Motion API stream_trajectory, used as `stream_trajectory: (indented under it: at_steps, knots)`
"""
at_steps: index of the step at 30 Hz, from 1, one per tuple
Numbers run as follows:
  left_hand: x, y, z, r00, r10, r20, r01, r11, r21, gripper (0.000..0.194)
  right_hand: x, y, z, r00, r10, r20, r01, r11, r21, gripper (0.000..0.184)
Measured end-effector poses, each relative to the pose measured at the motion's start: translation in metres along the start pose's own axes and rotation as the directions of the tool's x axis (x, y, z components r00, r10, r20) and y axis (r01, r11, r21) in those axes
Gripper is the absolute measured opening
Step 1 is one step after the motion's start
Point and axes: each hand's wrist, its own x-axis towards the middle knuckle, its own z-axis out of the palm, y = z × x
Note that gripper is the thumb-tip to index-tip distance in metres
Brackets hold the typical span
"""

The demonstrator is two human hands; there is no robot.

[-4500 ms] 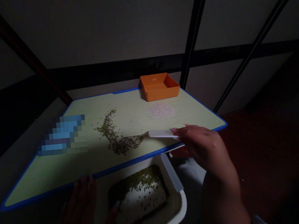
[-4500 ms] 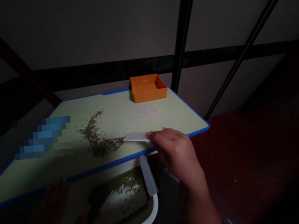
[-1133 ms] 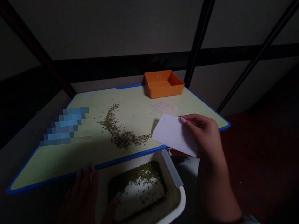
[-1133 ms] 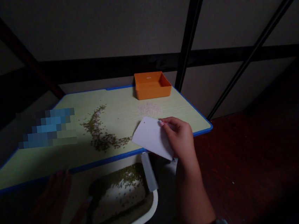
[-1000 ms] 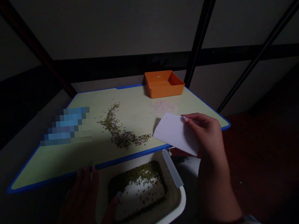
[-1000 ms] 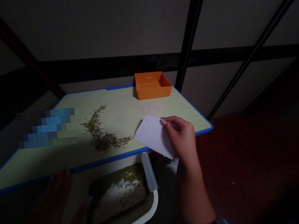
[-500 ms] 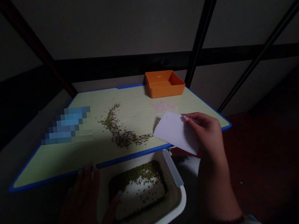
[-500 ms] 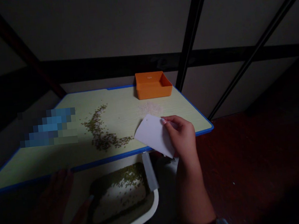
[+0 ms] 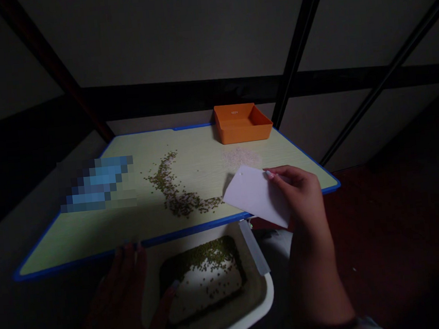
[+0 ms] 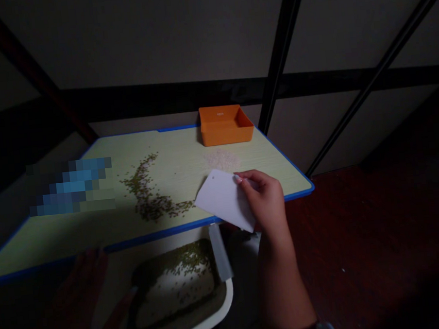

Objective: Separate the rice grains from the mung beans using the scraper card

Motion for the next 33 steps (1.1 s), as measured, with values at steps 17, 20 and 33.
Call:
stream_trajectory:
  at_steps: [17, 20, 33]
  knots:
    - [-0.0006, -0.0006, 0.0031, 1.0, -0.009, -0.019, 0.008, 1.0, -0.015, 0.078, -0.0012, -0.0032, 0.0024, 0.999, 0.031, 0.04, -0.031, 1.0, -0.002, 0.016]
    - [-0.001, -0.001, 0.003, 1.0, -0.009, -0.016, 0.009, 1.0, -0.023, 0.078, -0.0014, -0.0026, 0.0024, 0.997, 0.042, 0.062, -0.043, 0.999, 0.02, 0.016]
    - [0.0008, 0.0038, -0.0025, 1.0, -0.018, 0.008, 0.018, 1.0, -0.01, 0.077, -0.0049, -0.002, 0.0012, 0.998, 0.019, 0.064, -0.021, 0.999, 0.037, 0.015]
